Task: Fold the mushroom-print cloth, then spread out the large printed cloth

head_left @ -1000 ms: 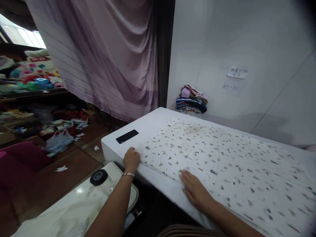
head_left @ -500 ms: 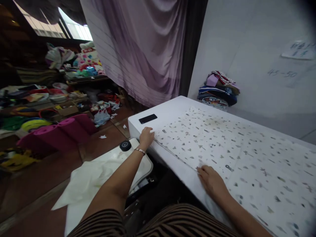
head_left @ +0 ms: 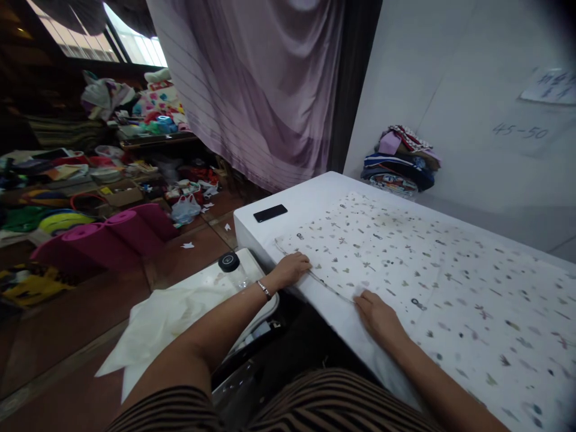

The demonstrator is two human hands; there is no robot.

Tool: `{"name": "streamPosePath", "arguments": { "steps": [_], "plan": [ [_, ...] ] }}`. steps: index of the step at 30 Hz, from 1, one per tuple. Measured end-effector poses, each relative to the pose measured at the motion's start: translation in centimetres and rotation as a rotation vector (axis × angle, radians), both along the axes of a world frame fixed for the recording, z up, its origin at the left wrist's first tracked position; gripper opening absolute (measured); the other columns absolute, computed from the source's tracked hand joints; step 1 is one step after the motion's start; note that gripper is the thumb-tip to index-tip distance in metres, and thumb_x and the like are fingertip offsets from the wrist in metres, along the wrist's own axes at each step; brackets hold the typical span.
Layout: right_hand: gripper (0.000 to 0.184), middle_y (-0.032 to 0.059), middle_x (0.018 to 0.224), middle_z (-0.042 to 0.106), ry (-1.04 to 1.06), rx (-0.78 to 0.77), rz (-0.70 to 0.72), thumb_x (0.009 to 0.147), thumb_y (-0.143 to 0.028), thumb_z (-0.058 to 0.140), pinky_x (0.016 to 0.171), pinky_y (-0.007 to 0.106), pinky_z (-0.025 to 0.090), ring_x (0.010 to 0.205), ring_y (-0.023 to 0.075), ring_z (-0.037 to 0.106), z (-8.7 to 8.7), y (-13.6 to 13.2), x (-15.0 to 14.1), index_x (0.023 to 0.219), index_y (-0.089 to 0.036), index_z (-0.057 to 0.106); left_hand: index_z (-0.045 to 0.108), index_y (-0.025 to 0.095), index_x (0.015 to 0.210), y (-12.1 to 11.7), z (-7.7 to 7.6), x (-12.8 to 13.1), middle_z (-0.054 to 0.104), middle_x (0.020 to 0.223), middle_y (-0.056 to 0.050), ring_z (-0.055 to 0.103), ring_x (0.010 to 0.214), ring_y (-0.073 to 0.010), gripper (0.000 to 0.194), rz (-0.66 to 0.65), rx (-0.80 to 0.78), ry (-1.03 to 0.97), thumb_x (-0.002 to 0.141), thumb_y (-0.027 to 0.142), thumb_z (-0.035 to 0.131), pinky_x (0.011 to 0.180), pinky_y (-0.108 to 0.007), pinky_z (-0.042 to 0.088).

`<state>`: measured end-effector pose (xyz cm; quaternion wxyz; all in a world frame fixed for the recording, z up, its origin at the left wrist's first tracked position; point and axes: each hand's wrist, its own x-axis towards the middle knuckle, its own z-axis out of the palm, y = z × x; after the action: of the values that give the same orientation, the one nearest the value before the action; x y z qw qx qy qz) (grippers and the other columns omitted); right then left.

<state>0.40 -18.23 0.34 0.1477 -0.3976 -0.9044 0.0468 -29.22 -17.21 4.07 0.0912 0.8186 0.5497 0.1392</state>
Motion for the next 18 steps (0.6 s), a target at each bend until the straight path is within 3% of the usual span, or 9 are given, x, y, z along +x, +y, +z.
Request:
{"name": "streamPosePath", "arguments": {
  "steps": [10,13,18],
  "plan": [
    [0.025,0.0067,0.086,0.058,0.076,-0.014,0.082,0.094,-0.025,0.034,0.06,0.029,0.049,0.077,0.0199,0.058,-0.9,-0.2,-0.1,0.088,-0.024,0.059,0.063,0.023,0.099,-1.2,0.1,-0.2,0.063,0.105,-0.004,0.053,0.106,-0.0188,0.03,0.047,0.006,0.049,0.091,0.013,0.036,0.094,-0.031,0.041],
    [0.023,0.0071,0.09,0.058,0.07,-0.004,0.071,0.093,-0.025,0.035,0.064,0.03,0.049,0.082,0.0206,0.057,-0.5,-0.4,-0.1,0.092,-0.023,0.058,0.063,0.022,0.098,-1.0,0.0,-0.6,0.061,0.105,-0.006,0.052,0.103,-0.02,0.027,0.009,0.023,0.047,0.092,0.018,0.036,0.093,-0.032,0.041],
    [0.027,0.005,0.084,0.061,0.006,-0.001,-0.044,0.093,-0.019,0.035,0.066,0.029,0.046,0.077,0.019,0.056,0.3,-1.0,-0.3,0.083,-0.02,0.059,0.061,0.024,0.104,0.3,-0.5,-1.7,0.059,0.108,-0.006,0.052,0.099,-0.0199,0.022,-0.11,0.056,0.014,0.09,0.027,0.044,0.09,-0.032,0.042]
  ]
}}
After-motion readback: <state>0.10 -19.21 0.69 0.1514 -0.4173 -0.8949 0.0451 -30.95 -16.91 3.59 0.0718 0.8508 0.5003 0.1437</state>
